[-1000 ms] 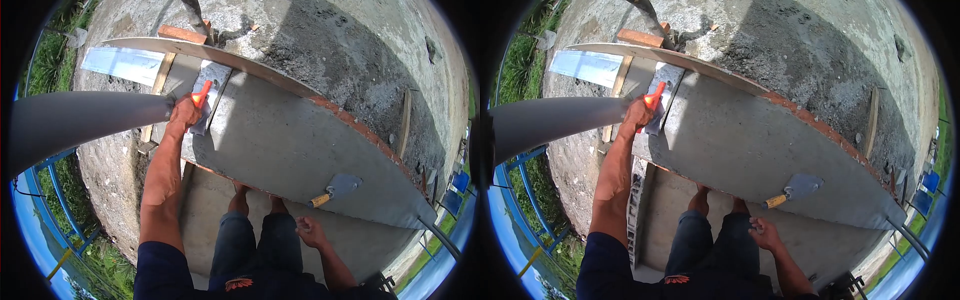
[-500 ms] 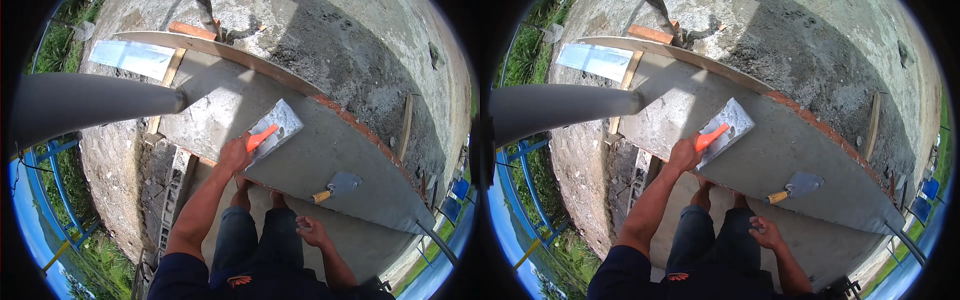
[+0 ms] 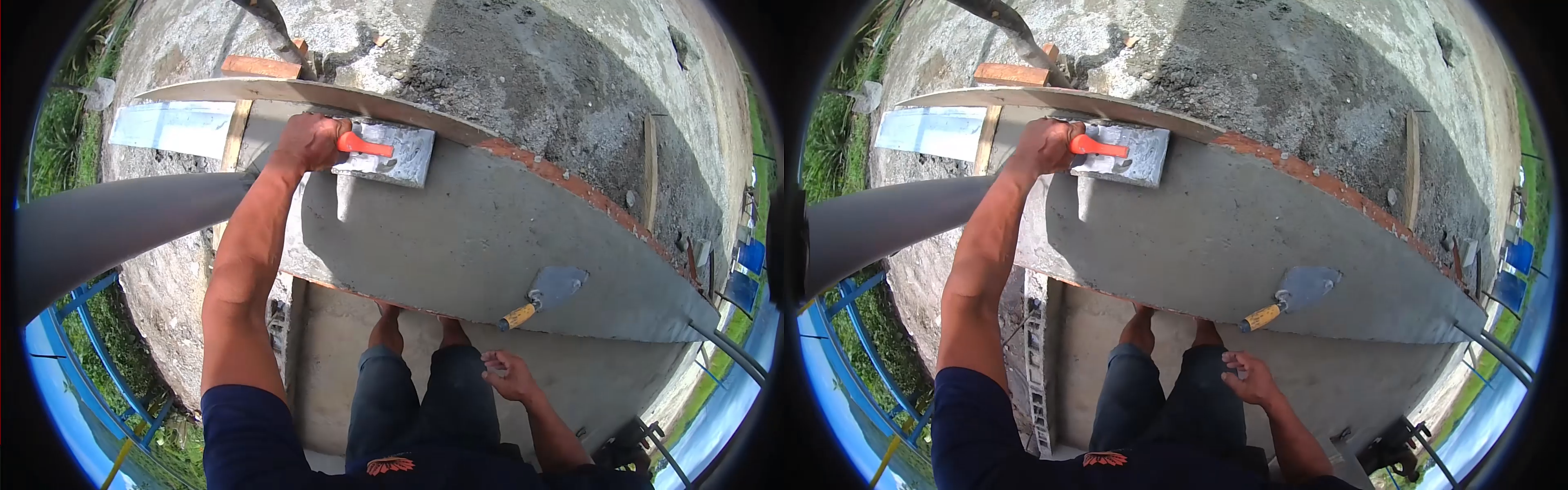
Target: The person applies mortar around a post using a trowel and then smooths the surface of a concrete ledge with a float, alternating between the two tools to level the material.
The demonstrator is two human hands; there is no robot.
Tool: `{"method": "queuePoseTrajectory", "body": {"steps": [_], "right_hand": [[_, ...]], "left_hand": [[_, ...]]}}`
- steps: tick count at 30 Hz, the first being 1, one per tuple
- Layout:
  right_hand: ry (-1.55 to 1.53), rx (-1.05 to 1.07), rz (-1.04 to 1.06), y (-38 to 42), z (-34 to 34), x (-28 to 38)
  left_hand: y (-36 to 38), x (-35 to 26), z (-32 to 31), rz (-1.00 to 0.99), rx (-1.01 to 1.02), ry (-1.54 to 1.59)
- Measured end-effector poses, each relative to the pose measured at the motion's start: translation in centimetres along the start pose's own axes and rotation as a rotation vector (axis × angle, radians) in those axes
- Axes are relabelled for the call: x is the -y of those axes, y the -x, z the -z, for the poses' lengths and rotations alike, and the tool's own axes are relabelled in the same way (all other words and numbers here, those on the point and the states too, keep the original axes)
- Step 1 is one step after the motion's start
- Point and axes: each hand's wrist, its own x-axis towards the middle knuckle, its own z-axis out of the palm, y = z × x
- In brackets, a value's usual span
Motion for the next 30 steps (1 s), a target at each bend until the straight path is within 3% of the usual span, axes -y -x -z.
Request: {"method": "queuePoseTrajectory", "body": {"steps": [18, 20, 21, 25, 30], "right_hand": [[-0.131, 0.125, -0.022, -1.6, -4.0, -0.7], [-0.107, 0.143, 0.013, -2.0, -4.2, -0.9], [-0.091, 0.153, 0.03, -2.1, -4.2, -0.9], [-0.134, 0.141, 0.076, -2.3, -3.8, -0.6], [-0.099, 0.078, 0.125, -0.9, -2.1, -0.3]], "left_hand": [[-3.8, 3.9, -3.3, -0.035, 0.222, -0.109], [-4.1, 3.2, -3.4, -0.081, 0.156, -0.059], [-4.2, 2.5, -3.5, -0.1, 0.123, -0.031], [-6.3, -3.8, -4.2, -0.039, 0.334, -0.079], [-8.6, -17.2, -2.0, -0.174, 0.524, 0.116]]}}
